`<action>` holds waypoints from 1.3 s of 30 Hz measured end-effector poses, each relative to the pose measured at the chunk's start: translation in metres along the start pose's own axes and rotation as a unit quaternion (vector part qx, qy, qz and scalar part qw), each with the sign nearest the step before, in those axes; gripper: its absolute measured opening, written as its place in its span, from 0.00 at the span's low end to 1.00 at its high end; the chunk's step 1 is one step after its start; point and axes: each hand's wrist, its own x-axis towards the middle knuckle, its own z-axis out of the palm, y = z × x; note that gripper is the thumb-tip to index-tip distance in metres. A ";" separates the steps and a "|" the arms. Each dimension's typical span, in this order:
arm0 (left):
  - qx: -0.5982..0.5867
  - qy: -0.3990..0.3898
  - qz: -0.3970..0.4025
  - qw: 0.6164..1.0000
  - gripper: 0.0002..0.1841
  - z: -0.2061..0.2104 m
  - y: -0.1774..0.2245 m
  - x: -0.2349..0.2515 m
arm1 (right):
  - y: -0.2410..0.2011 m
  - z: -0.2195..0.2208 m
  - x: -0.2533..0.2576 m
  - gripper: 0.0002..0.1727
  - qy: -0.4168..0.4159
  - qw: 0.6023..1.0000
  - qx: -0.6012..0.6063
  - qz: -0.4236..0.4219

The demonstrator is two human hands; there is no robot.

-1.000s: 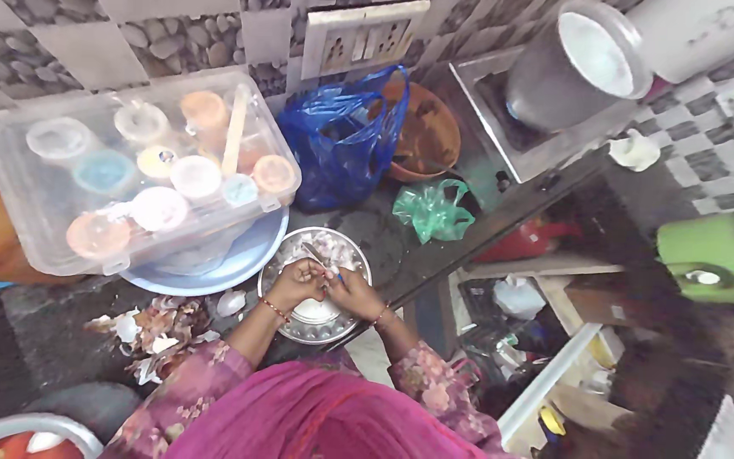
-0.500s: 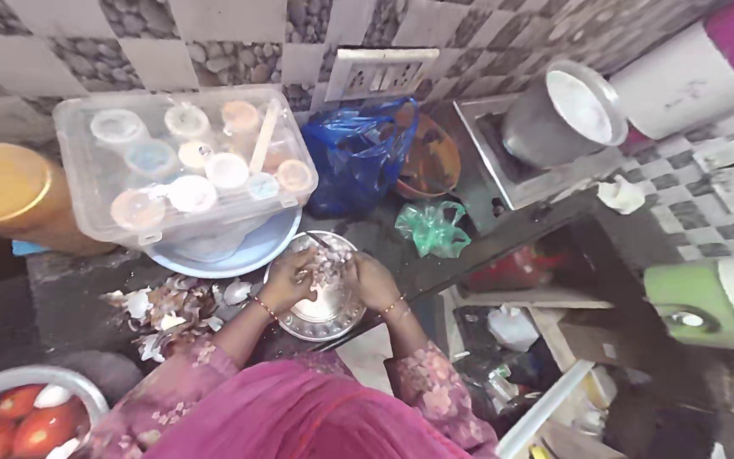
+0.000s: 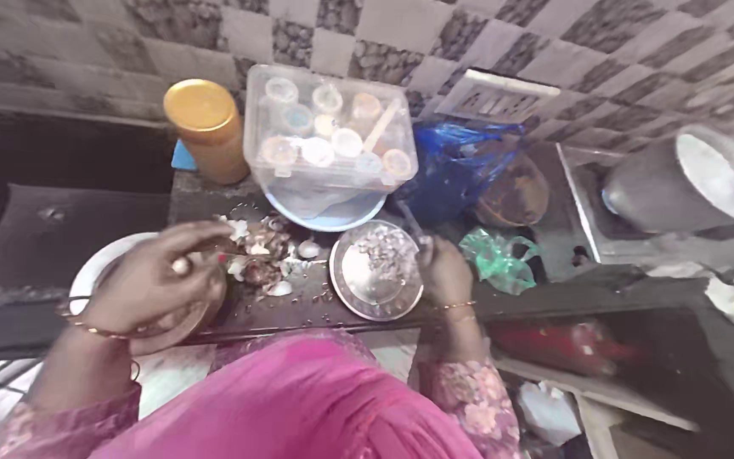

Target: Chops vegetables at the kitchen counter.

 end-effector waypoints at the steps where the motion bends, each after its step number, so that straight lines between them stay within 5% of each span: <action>1: 0.017 0.042 -0.027 0.999 0.27 -0.016 -0.006 -0.013 | 0.001 -0.001 -0.002 0.24 0.052 0.999 0.006 -0.003; 4: 0.037 0.159 -0.085 0.983 0.27 -0.049 -0.023 -0.050 | 0.000 0.020 0.001 0.22 0.166 0.986 0.023 -0.022; 11: 0.073 0.186 -0.152 0.968 0.31 -0.064 -0.081 -0.115 | -0.001 0.038 -0.016 0.17 -0.042 0.984 0.166 -0.058; 14: 0.097 0.173 -0.178 0.964 0.31 -0.057 -0.077 -0.119 | -0.003 0.055 -0.027 0.21 -0.225 0.935 0.229 -0.149; 17: 0.106 0.146 -0.200 0.963 0.24 -0.053 -0.054 -0.113 | -0.009 0.075 -0.028 0.23 -0.281 0.925 0.188 -0.174; 27: 0.108 0.065 -0.239 0.963 0.15 -0.058 -0.040 -0.106 | -0.022 0.076 -0.019 0.23 -0.203 0.956 0.091 -0.190; 32: 0.175 -0.100 -0.152 0.968 0.13 -0.052 -0.037 -0.079 | -0.019 0.043 -0.030 0.21 -0.138 0.973 0.048 -0.177; 36: 0.238 -0.282 -0.167 0.914 0.18 -0.050 -0.031 -0.037 | 0.002 0.022 -0.059 0.20 -0.015 0.959 0.133 -0.250; 39: 0.260 -0.309 -0.145 0.904 0.18 -0.052 -0.029 -0.016 | 0.012 0.016 -0.076 0.22 0.016 0.946 0.184 -0.266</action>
